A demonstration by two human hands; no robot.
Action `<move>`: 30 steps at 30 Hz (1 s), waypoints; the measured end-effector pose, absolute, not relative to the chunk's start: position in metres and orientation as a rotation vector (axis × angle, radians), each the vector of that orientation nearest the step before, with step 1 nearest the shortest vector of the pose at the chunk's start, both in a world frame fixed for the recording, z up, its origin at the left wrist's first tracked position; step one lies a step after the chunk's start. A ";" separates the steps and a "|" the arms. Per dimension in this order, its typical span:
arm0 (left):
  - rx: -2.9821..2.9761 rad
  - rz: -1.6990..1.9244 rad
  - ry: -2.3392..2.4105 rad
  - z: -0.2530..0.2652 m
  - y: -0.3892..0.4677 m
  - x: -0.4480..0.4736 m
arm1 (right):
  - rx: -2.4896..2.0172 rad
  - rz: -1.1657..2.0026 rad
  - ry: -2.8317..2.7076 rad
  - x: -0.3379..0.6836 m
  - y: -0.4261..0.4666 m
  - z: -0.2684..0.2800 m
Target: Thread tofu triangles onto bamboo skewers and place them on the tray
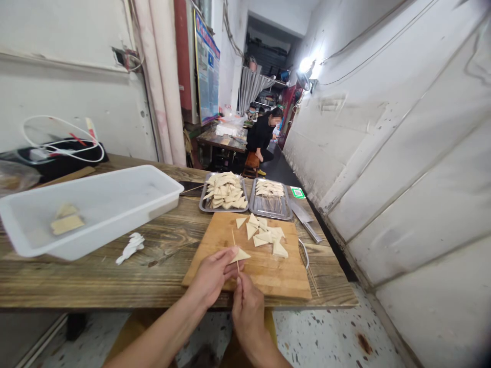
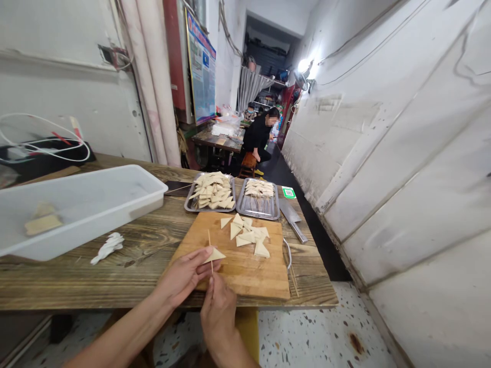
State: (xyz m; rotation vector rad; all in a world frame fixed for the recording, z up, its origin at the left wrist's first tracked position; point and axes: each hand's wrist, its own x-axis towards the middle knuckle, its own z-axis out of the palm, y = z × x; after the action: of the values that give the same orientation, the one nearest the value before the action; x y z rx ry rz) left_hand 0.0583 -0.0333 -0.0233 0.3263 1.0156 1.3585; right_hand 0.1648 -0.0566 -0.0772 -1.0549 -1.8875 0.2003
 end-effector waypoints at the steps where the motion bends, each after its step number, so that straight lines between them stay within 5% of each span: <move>1: 0.323 1.352 1.021 -0.024 -0.034 0.060 | -1.065 0.220 -1.886 0.165 -0.054 -0.077; 10: 0.257 1.413 1.047 -0.037 -0.020 0.056 | -1.137 0.513 -1.965 0.180 -0.056 -0.070; 18: 0.426 1.204 1.066 -0.040 -0.020 0.078 | -1.130 0.455 -1.846 0.190 -0.048 -0.073; 24: 1.374 1.283 1.511 -0.039 0.033 0.055 | -1.262 0.430 -1.725 0.217 -0.041 -0.078; 30: 2.299 0.810 1.449 -0.045 0.075 0.045 | -1.344 0.439 -1.689 0.233 -0.045 -0.086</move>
State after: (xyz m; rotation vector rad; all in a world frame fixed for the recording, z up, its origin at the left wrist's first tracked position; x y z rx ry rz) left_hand 0.0449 0.0748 -0.0448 2.2990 1.4494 0.8096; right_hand 0.2327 -0.0449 -0.0863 -1.3442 -1.6894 0.4395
